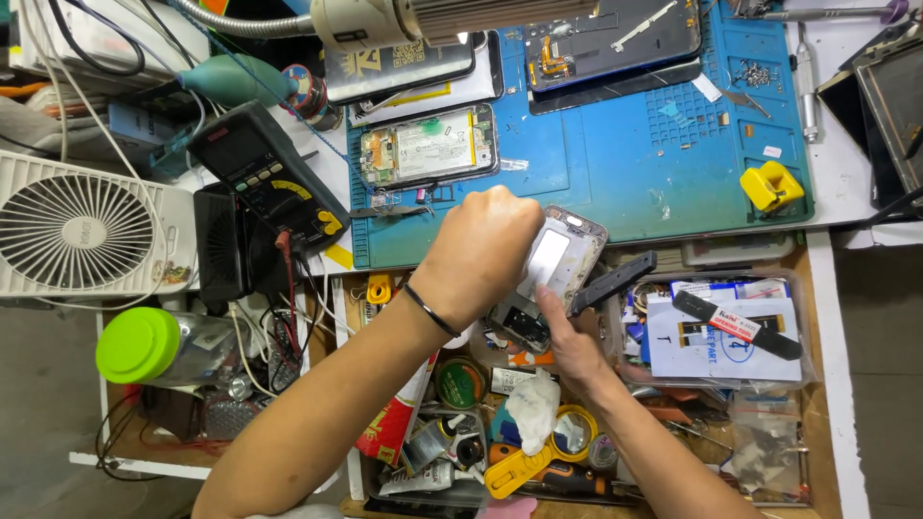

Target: The person uses a soldering iron to work on the internal components of a disassembled smartphone held in their left hand. The workspace is cluttered with various tools and electronic parts.

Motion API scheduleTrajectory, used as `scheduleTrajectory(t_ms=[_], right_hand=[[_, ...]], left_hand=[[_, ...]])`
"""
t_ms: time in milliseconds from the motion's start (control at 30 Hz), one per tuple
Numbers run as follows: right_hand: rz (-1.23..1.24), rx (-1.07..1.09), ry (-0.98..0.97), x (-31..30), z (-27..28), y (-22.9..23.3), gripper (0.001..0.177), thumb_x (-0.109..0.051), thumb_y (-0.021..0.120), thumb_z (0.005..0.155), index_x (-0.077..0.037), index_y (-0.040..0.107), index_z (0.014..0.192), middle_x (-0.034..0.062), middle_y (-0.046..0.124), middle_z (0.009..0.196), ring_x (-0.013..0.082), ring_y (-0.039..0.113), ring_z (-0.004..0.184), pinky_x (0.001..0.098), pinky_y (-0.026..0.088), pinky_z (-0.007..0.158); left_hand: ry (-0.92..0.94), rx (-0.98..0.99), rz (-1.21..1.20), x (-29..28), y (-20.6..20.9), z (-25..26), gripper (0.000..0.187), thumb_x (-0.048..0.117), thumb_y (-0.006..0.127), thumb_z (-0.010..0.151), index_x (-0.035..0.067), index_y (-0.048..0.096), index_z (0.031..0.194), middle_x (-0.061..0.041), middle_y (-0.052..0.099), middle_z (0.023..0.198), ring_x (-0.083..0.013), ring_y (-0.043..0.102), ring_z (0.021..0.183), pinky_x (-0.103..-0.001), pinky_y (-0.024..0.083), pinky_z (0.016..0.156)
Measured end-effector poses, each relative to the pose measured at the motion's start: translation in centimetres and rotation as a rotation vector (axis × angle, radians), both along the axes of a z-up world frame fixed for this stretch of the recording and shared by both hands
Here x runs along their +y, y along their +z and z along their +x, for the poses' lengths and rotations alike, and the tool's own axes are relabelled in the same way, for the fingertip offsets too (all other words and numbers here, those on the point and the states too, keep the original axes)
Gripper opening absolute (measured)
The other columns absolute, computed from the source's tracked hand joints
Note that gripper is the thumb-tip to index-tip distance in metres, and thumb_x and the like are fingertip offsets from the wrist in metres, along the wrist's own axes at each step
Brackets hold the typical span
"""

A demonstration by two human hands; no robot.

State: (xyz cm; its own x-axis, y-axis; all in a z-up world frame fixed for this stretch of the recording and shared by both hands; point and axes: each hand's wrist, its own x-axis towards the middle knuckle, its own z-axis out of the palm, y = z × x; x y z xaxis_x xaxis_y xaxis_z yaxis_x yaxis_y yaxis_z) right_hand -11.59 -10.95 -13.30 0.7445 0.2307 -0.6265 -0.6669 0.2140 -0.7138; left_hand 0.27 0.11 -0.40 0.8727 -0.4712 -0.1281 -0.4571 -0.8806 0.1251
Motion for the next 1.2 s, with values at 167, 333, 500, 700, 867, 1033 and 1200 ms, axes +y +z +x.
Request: scheduleTrajectory(t_ms=[167, 333, 500, 700, 867, 1033, 1200], right_hand=[[-0.202, 0.084, 0.064, 0.4, 0.2, 4.7, 0.089, -0.069, 0.046, 0.093, -0.003, 0.041, 0.152, 0.0271, 0.045, 0.152, 0.0358, 0.034, 0.148, 0.048, 0.015, 0.127], [-0.316, 0.086, 0.038, -0.1, 1.4, 6.5, 0.096, -0.065, 0.055, 0.09, 0.014, 0.044, 0.145, 0.0385, 0.046, 0.145, 0.0445, 0.041, 0.143, 0.0521, 0.024, 0.123], [-0.31, 0.155, 0.067, -0.4, 0.9, 8.4, 0.123, -0.085, 0.055, 0.078, 0.012, 0.033, 0.15, 0.0347, 0.043, 0.149, 0.0406, 0.039, 0.145, 0.0509, 0.028, 0.12], [-0.367, 0.153, 0.013, -0.5, -1.0, 3.2, 0.112, -0.082, 0.061, 0.079, 0.006, 0.045, 0.145, 0.029, 0.058, 0.137, 0.0389, 0.051, 0.136, 0.0494, 0.039, 0.112], [-0.348, 0.112, 0.062, -0.8, -0.1, 2.7, 0.105, -0.078, 0.058, 0.083, 0.008, 0.05, 0.142, 0.0285, 0.06, 0.136, 0.0397, 0.054, 0.133, 0.0513, 0.044, 0.107], [-0.429, 0.09, 0.126, -0.7, -0.4, 1.5, 0.103, -0.083, 0.056, 0.08, 0.003, 0.056, 0.138, 0.0222, 0.068, 0.126, 0.0343, 0.062, 0.124, 0.0503, 0.049, 0.101], [-0.496, 0.104, 0.167, 0.2, 0.8, 3.6, 0.093, -0.076, 0.05, 0.087, 0.006, 0.065, 0.13, 0.0257, 0.071, 0.118, 0.0441, 0.065, 0.115, 0.0516, 0.05, 0.094]], left_hand=[[-0.053, -0.054, 0.037, -0.1, -1.1, -1.6, 0.019, -0.013, 0.069, 0.069, 0.005, 0.071, 0.076, -0.014, 0.061, 0.058, -0.045, 0.07, 0.056, -0.057, 0.057, 0.047], [-0.164, -0.076, 0.107, -0.1, -0.1, -1.7, 0.026, -0.015, 0.067, 0.07, 0.002, 0.069, 0.091, -0.015, 0.065, 0.061, -0.0445, 0.072, 0.059, -0.06, 0.058, 0.051], [-0.415, -0.205, 0.132, 0.9, 0.5, -1.1, 0.019, -0.009, 0.066, 0.076, 0.008, 0.068, 0.084, -0.013, 0.062, 0.056, -0.0404, 0.07, 0.052, -0.051, 0.057, 0.046], [-0.652, -0.264, 0.153, 0.5, 2.2, -0.9, 0.019, -0.005, 0.066, 0.072, 0.013, 0.066, 0.066, -0.011, 0.065, 0.055, -0.032, 0.069, 0.05, -0.044, 0.058, 0.049], [-0.675, -0.22, 0.146, 0.4, 0.3, -1.0, 0.02, -0.005, 0.063, 0.071, 0.01, 0.06, 0.059, -0.011, 0.055, 0.046, -0.0328, 0.06, 0.041, -0.047, 0.055, 0.041], [-0.586, -0.146, 0.088, 0.0, -1.7, -1.7, 0.02, -0.004, 0.065, 0.072, 0.008, 0.057, 0.058, -0.011, 0.05, 0.045, -0.0341, 0.057, 0.037, -0.052, 0.053, 0.039], [-0.534, -0.071, 0.106, -1.4, -0.1, -1.7, 0.019, 0.01, 0.074, 0.075, 0.007, 0.066, 0.058, -0.009, 0.052, 0.046, -0.0302, 0.063, 0.043, -0.05, 0.058, 0.046]])
